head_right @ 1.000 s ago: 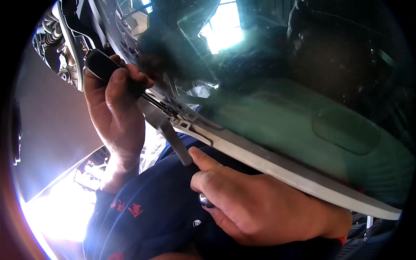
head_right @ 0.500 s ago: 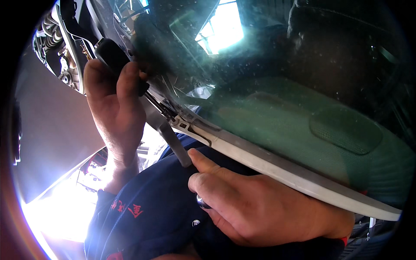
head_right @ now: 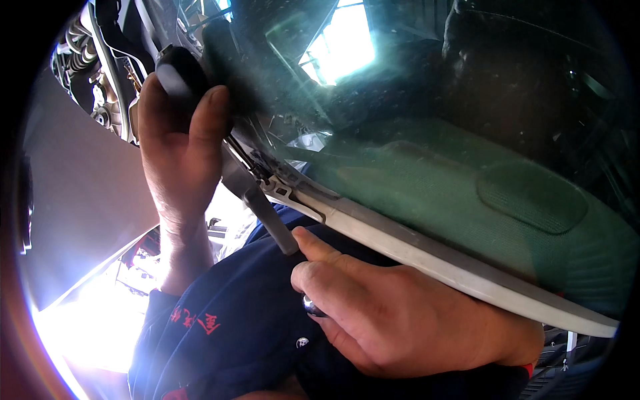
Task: The person installs a white trim piece along the edge of a car's windshield. They use a green-handled screwdriver to pry and align the trim, then switch to a socket wrench to tighten fasteners securing the piece in place.
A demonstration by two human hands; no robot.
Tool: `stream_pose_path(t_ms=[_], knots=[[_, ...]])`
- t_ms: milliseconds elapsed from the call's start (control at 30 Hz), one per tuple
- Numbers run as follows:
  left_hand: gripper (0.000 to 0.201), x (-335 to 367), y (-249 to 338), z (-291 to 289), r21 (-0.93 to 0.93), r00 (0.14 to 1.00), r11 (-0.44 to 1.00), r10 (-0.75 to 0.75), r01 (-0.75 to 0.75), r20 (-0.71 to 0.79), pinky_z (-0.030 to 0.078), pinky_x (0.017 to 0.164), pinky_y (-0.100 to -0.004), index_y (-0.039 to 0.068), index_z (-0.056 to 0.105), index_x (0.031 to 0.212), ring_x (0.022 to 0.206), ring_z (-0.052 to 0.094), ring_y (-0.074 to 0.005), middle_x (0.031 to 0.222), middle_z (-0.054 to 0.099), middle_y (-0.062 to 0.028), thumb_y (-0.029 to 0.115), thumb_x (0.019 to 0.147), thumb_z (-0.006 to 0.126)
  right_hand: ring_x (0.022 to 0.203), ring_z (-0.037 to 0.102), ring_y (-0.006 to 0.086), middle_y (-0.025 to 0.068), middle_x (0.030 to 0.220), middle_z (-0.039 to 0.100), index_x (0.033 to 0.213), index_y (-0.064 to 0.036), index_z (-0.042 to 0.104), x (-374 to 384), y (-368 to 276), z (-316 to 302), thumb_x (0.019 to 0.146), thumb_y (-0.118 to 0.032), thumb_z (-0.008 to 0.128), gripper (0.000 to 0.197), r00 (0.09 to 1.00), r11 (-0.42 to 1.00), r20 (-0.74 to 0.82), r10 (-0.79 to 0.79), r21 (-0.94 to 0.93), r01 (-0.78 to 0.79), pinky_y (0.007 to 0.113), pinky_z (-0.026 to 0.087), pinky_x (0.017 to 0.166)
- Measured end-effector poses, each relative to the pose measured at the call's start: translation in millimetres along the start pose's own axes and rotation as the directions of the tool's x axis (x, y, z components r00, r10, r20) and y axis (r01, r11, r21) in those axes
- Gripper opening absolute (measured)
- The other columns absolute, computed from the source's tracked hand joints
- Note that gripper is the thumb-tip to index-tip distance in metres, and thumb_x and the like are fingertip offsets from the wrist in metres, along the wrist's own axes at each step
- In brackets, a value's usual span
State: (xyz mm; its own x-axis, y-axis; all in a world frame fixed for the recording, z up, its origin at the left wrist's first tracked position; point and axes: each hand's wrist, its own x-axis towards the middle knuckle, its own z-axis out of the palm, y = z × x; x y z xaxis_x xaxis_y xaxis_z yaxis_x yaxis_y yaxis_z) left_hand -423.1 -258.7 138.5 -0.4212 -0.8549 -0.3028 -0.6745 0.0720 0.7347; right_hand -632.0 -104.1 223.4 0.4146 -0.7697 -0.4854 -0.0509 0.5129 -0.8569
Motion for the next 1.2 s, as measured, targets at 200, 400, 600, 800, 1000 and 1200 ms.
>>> stream_pose_path(t_ms=[200, 400, 600, 800, 1000, 1200], knots=[[0.027, 2.3, -7.3, -11.4, -0.299, 0.986, 0.954, 0.066, -0.018, 0.152, 0.050, 0.071, -0.0242, 0.002, 0.066, 0.110, 0.077, 0.063, -0.0061, 0.085, 0.070, -0.0006, 0.020, 0.100, 0.082, 0.125, 0.073, 0.0365, 0.0290, 0.141, 0.069, 0.119, -0.0029, 0.068, -1.3, -5.4, -1.0, 0.088, -0.001, 0.076, 0.032, 1.000, 0.999, -0.003, 0.029, -0.022, -0.029, 0.040, 0.056, 0.105], [0.028, 7.6, -12.5, -12.9, -0.183, 0.947, 0.983, 0.071, -0.013, 0.313, 0.054, 0.087, -0.0253, -0.002, 0.069, 0.128, 0.095, 0.069, -0.0085, 0.103, 0.076, -0.0041, 0.018, 0.108, 0.072, 0.124, 0.073, 0.0366, 0.0302, 0.142, 0.068, 0.120, -0.0027, 0.068, -3.4, -3.2, -2.2, 0.088, -0.001, 0.076, 0.034, 0.996, 0.996, 0.022, 0.081, 0.039, -0.082, 0.038, 0.057, 0.103], [0.020, -2.1, -13.7, 6.1, -0.212, 0.994, 0.977, 0.001, 0.023, 0.109, 0.049, 0.065, -0.0247, 0.002, 0.072, 0.108, 0.070, 0.059, -0.0040, 0.076, 0.068, 0.0017, 0.020, 0.102, 0.078, 0.105, 0.079, 0.0349, 0.0301, 0.141, 0.068, 0.122, -0.0032, 0.067, -0.9, 1.1, -5.3, 0.091, -0.002, 0.075, 0.032, 1.000, 1.000, 0.005, -0.007, -0.020, 0.007, 0.038, 0.060, 0.095], [0.027, -4.4, -20.2, 11.0, -0.215, 1.000, 0.976, 0.018, -0.014, 0.019, 0.042, 0.054, -0.0241, 0.005, 0.058, 0.084, 0.062, 0.048, -0.0022, 0.067, 0.058, 0.0038, 0.011, 0.096, 0.082, 0.086, 0.077, 0.0278, 0.0294, 0.139, 0.069, 0.123, -0.0029, 0.067, 8.2, -11.8, -3.8, 0.093, -0.003, 0.074, 0.031, 0.999, 1.000, -0.027, 0.027, -0.009, -0.027, 0.034, 0.061, 0.085], [0.041, -2.0, -22.2, 16.2, -0.022, 0.991, 0.996, 0.081, -0.084, -0.106, 0.048, 0.055, -0.0451, 0.005, 0.052, 0.076, 0.057, 0.058, -0.0367, 0.065, 0.057, -0.0157, 0.025, 0.087, 0.086, 0.077, 0.068, 0.0179, 0.0155, 0.123, 0.074, 0.133, -0.0006, 0.064, -1.9, -1.6, 22.8, 0.100, -0.008, 0.069, 0.034, 0.987, 0.996, -0.138, 0.084, -0.027, -0.088, 0.031, 0.056, 0.075], [0.041, 1.0, -27.5, 13.3, 0.080, 0.965, 0.979, 0.197, -0.186, -0.174, 0.050, 0.059, -0.0499, 0.006, 0.053, 0.077, 0.065, 0.064, -0.0396, 0.067, 0.060, -0.0156, 0.033, 0.088, 0.083, 0.077, 0.064, 0.0139, 0.0098, 0.096, 0.069, 0.142, 0.0007, 0.063, 11.3, -60.1, 14.9, 0.102, -0.011, 0.070, 0.042, 0.941, 0.934, -0.335, 0.059, -0.313, -0.170, 0.029, 0.054, 0.073]])
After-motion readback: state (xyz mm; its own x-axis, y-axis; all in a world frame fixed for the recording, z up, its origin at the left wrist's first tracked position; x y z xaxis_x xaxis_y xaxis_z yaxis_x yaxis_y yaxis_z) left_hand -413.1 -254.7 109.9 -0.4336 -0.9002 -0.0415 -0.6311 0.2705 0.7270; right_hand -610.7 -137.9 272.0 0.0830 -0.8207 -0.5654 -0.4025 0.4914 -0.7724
